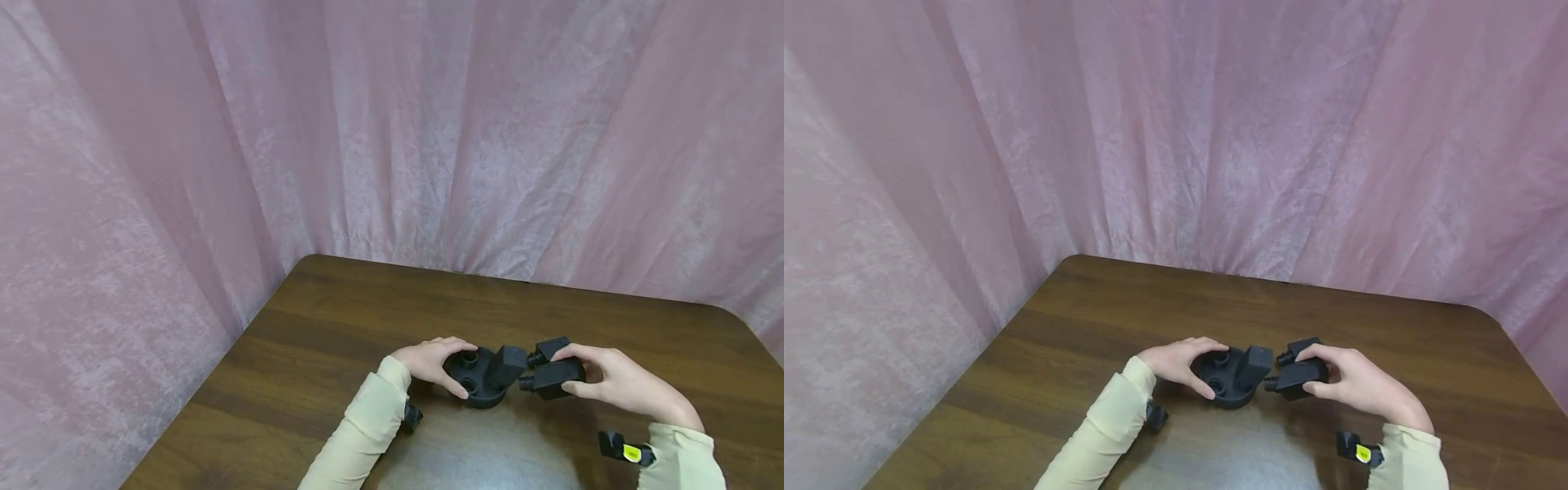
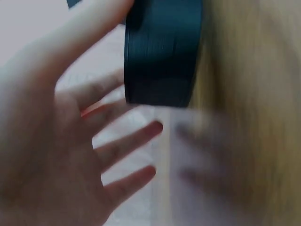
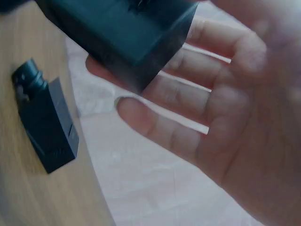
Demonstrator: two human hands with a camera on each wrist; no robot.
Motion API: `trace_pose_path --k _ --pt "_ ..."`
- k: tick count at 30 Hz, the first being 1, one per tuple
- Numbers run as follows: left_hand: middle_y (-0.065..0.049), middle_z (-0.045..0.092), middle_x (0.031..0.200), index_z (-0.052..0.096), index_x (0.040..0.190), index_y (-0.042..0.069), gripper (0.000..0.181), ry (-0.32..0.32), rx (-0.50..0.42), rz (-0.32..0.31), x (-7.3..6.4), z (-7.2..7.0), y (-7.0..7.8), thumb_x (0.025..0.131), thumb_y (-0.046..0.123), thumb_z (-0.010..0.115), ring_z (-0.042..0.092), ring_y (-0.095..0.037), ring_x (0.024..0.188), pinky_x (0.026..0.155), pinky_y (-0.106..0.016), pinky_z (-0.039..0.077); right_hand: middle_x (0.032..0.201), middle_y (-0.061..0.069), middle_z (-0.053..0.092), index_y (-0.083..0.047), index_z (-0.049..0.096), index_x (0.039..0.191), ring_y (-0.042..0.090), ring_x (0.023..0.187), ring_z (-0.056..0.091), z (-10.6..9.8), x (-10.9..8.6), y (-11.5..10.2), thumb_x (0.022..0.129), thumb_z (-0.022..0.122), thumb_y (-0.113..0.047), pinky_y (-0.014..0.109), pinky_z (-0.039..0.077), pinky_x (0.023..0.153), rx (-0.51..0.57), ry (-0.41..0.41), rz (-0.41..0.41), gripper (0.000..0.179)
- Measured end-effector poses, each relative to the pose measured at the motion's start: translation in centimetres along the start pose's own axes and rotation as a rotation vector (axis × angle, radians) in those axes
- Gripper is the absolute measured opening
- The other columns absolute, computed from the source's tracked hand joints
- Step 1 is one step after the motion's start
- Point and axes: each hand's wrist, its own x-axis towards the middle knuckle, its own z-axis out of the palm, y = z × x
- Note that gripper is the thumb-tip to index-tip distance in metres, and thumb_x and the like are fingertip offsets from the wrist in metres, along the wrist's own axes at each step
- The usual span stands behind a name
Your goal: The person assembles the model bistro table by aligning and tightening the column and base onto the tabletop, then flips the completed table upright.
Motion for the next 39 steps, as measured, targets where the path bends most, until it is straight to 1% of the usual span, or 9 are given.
trace_pose_path --k 4,8,12,17,22,25,30,34,39 --pt "0.005 0.038 0.138 0.030 0.138 0.026 0.083 0.041 0.061 -0.018 0.1 0.1 0.9 0.069 0.056 0.067 0.038 -0.015 0.125 0.100 -0.033 0.033 0.090 -0.005 0.061 -0.022 0.053 0.111 -0.001 0.065 0.056 0.0 0.0 -0.6 0.082 0.063 -0.033 0.020 0.041 0.057 0.034 0.015 -0.049 0.033" --pt "0.005 0.039 0.136 0.030 0.138 0.024 0.083 0.045 0.082 -0.023 0.2 0.1 1.1 0.070 0.056 0.067 0.039 -0.014 0.122 0.099 -0.031 0.034 0.087 -0.012 0.061 -0.025 0.054 0.109 -0.003 0.066 0.057 0.3 0.2 -1.3 0.080 0.065 -0.034 0.019 0.041 0.060 -0.008 0.087 -0.082 0.033" --pt "0.006 0.041 0.135 0.034 0.135 0.025 0.082 0.040 0.074 -0.029 0.1 -0.1 1.0 0.067 0.054 0.070 0.040 -0.014 0.122 0.099 -0.029 0.034 0.086 -0.012 0.061 -0.025 0.056 0.107 -0.003 0.065 0.055 0.7 0.9 -2.4 0.077 0.068 -0.033 0.018 0.040 0.060 -0.040 0.172 -0.129 0.033" --pt "0.008 0.045 0.131 0.040 0.130 0.026 0.079 0.037 0.040 -0.033 0.0 -0.2 0.8 0.063 0.048 0.076 0.041 -0.015 0.119 0.096 -0.028 0.037 0.092 -0.011 0.063 -0.023 0.057 0.105 -0.003 0.076 0.054 1.3 2.1 -3.6 0.075 0.069 -0.034 0.018 0.043 0.062 -0.025 0.211 -0.179 0.034" --pt "0.007 0.051 0.124 0.043 0.124 0.027 0.077 0.073 0.024 -0.054 0.2 0.2 0.7 0.059 0.050 0.077 0.045 -0.013 0.111 0.091 -0.026 0.039 0.104 -0.007 0.061 -0.021 0.056 0.109 -0.002 0.086 0.058 2.1 3.1 -4.0 0.077 0.068 -0.033 0.019 0.048 0.069 0.016 0.201 -0.223 0.037" --pt "0.006 0.054 0.119 0.043 0.121 0.027 0.077 0.100 0.024 -0.073 0.3 0.3 0.9 0.057 0.053 0.077 0.047 -0.012 0.104 0.087 -0.026 0.040 0.110 -0.007 0.059 -0.021 0.055 0.112 -0.001 0.095 0.056 2.3 3.4 -4.0 0.077 0.068 -0.033 0.021 0.049 0.074 -0.001 0.210 -0.239 0.038" --pt "0.006 0.055 0.112 0.042 0.116 0.023 0.077 0.139 0.033 -0.106 0.7 0.6 1.5 0.056 0.056 0.077 0.047 -0.011 0.095 0.082 -0.024 0.041 0.115 -0.010 0.055 -0.023 0.054 0.114 0.002 0.103 0.053 2.6 3.8 -4.0 0.077 0.068 -0.033 0.024 0.050 0.077 -0.031 0.206 -0.219 0.040" --pt "0.005 0.054 0.110 0.041 0.115 0.021 0.077 0.156 0.025 -0.127 1.0 0.8 1.8 0.055 0.056 0.077 0.046 -0.010 0.094 0.079 -0.022 0.041 0.117 -0.010 0.054 -0.021 0.054 0.115 0.005 0.105 0.053 2.7 3.9 -4.0 0.077 0.069 -0.029 0.024 0.050 0.077 -0.042 0.181 -0.204 0.042" --pt "0.004 0.053 0.107 0.041 0.115 0.020 0.076 0.139 0.003 -0.113 1.0 1.0 1.5 0.057 0.055 0.076 0.046 -0.010 0.095 0.079 -0.021 0.041 0.120 -0.008 0.053 -0.023 0.052 0.118 0.008 0.106 0.054 2.9 3.9 -4.0 0.076 0.070 -0.024 0.024 0.050 0.077 -0.056 0.160 -0.178 0.045"
